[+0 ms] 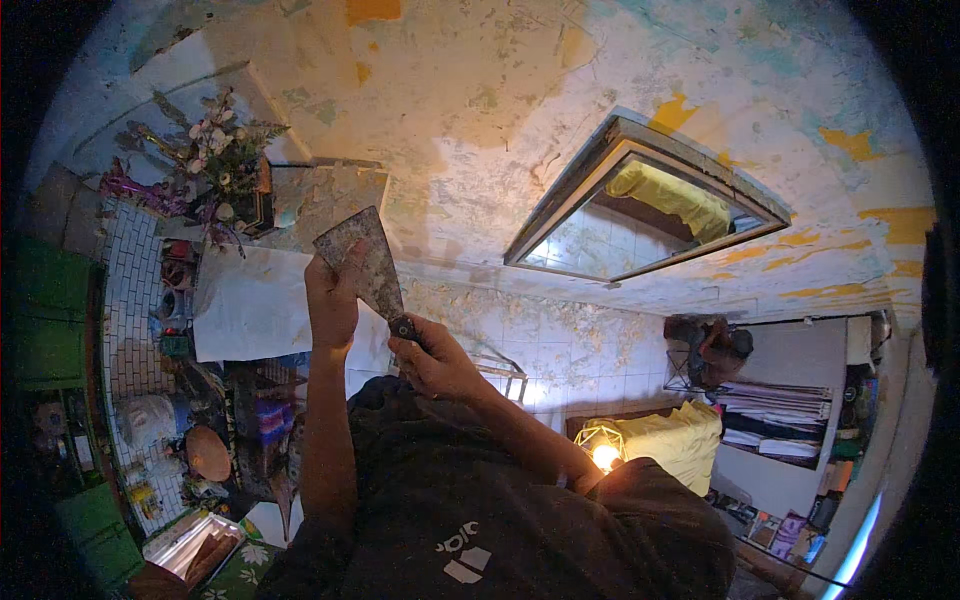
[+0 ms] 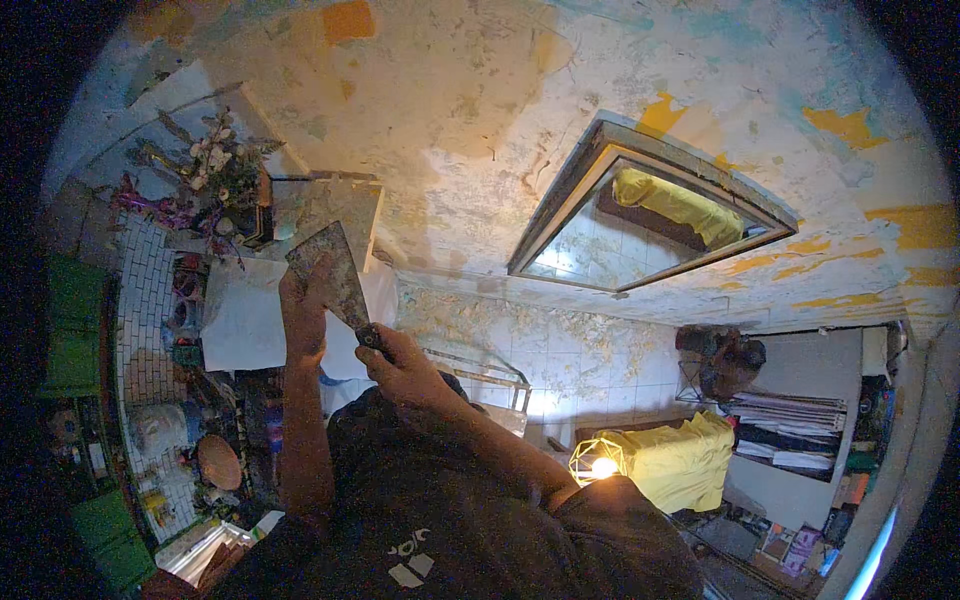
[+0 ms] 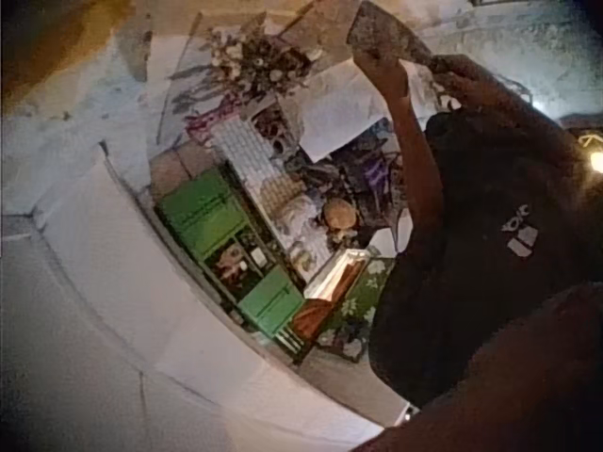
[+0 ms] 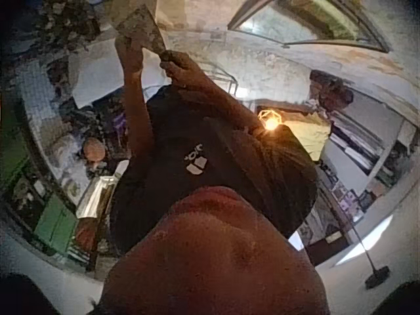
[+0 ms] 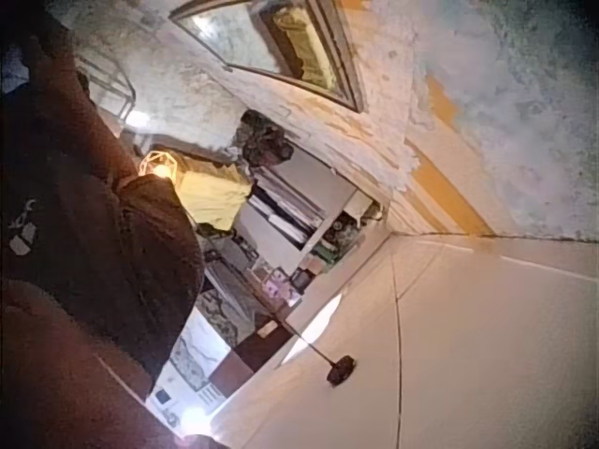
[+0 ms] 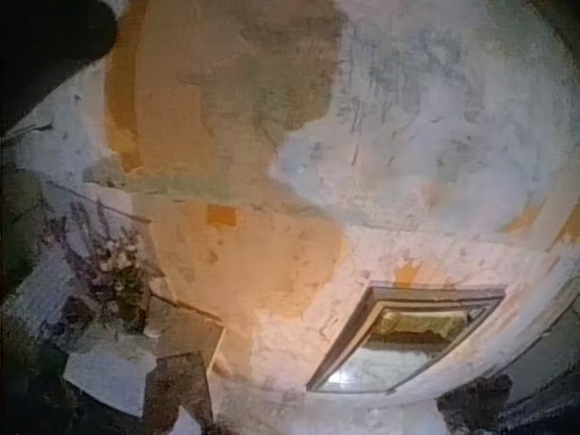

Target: Scraping old paint or plaster off a wall using a putty knife.

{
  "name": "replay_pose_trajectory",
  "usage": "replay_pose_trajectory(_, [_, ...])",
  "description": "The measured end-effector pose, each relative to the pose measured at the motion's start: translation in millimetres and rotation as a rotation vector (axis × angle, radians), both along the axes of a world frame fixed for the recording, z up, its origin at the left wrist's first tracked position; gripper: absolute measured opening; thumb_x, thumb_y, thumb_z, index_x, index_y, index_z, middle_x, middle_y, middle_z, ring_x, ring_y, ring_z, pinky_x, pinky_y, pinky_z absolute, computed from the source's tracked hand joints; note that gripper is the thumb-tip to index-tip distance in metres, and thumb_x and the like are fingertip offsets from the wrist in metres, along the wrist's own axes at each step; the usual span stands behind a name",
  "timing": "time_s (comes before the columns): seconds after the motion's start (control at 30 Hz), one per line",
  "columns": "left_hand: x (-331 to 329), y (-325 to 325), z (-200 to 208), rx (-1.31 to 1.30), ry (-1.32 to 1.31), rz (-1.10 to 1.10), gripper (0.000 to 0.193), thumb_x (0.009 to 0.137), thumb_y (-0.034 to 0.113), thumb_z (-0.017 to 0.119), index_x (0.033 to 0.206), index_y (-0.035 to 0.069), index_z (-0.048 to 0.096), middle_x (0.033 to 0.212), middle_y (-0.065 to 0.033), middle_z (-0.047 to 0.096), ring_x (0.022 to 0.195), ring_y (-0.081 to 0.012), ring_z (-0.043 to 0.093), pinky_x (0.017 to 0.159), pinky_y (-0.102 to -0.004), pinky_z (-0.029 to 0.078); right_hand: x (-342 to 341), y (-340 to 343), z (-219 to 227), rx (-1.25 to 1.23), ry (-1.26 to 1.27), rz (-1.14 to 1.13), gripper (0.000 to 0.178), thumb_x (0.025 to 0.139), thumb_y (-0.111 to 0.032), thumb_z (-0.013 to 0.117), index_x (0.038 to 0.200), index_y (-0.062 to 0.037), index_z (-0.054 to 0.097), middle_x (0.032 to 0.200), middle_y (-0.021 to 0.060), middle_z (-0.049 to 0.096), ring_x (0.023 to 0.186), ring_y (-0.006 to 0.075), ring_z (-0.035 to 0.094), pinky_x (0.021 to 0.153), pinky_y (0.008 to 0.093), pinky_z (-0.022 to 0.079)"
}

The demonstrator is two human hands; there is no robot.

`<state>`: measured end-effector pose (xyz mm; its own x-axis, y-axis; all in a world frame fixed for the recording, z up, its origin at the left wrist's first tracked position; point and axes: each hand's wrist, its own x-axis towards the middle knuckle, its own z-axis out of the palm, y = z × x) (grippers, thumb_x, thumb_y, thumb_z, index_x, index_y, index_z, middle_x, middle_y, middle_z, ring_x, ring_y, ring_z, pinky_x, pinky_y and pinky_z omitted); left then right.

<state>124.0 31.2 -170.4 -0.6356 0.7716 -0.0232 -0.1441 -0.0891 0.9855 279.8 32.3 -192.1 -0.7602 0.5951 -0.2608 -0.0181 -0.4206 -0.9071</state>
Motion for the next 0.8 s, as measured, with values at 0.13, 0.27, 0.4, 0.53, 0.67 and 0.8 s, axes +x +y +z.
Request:
replay_pose_trajectory(0.13, [3.7,-1.9,-0.8,-0.018,-0.014,-0.025,0.019,0.091,0.016,0.061,0.101,0.0,0.061,0.092,-0.0032,0.065,0.078,-0.0099,0.058,0.07,-0.0266,0.047,6.9,-0.3,0.0,0.067,-0.007,-0.011,0.013,0.095,-0.018,0.05,0.086,-0.0075,0.047,0.06,-0.0036,0.044,0.042,0.0048,0.04,0.036,0.022,0.031])
replay_pose_trajectory(0.27, [5.6,-3.7,-5.6,-0.043,-0.012,-0.027,0.019,0.091,0.016,0.06,0.101,0.0,0.062,0.089,-0.0032,0.066,0.078,-0.0099,0.059,0.069,-0.0265,0.048,9.3,-2.5,0.0,0.049,-0.013,-0.009,0.014,0.094,-0.017,0.05,0.086,-0.0065,0.048,0.06,-0.0033,0.044,0.043,0.005,0.04,0.037,0.0218,0.03])
replay_pose_trajectory(0.4, [4.4,-6.3,-8.7,-0.05,-0.034,-0.031,0.019,0.091,0.016,0.06,0.102,0.0,0.061,0.091,-0.0038,0.066,0.077,-0.0093,0.059,0.068,-0.0255,0.048,7.3,-6.4,0.7,0.24,-0.042,-0.053,0.013,0.094,-0.017,0.051,0.087,-0.0053,0.049,0.06,-0.0028,0.044,0.042,0.006,0.041,0.036,0.0227,0.03])
replay_pose_trajectory(0.53, [3.5,-8.9,-6.9,-0.054,-0.006,0.005,0.02,0.091,0.015,0.061,0.103,0.0,0.061,0.092,-0.004,0.066,0.078,-0.0095,0.059,0.069,-0.0258,0.048,8.6,-8.5,2.8,0.06,-0.038,-0.046,0.014,0.094,-0.017,0.051,0.087,-0.0055,0.049,0.061,-0.0028,0.045,0.044,0.0062,0.042,0.038,0.0232,0.032])
replay_pose_trajectory(0.67, [4.3,-8.0,-2.4,-0.023,-0.045,-0.01,0.019,0.09,0.015,0.061,0.101,0.0,0.061,0.09,-0.0038,0.066,0.077,-0.0096,0.059,0.069,-0.0259,0.047,10.4,-7.8,4.4,0.061,-0.036,0.004,0.015,0.094,-0.019,0.053,0.087,-0.0058,0.049,0.063,-0.003,0.046,0.047,0.0059,0.043,0.04,0.0225,0.032])
replay_pose_trajectory(0.8, [6.8,-7.3,1.9,-0.033,-0.038,0.014,0.017,0.09,0.014,0.06,0.098,-0.001,0.061,0.088,-0.0034,0.065,0.076,-0.009,0.058,0.069,-0.0256,0.047,8.8,-8.2,4.1,0.111,-0.042,-0.009,0.016,0.094,-0.019,0.052,0.086,-0.0057,0.049,0.061,-0.003,0.046,0.044,0.0061,0.042,0.038,0.0224,0.031])
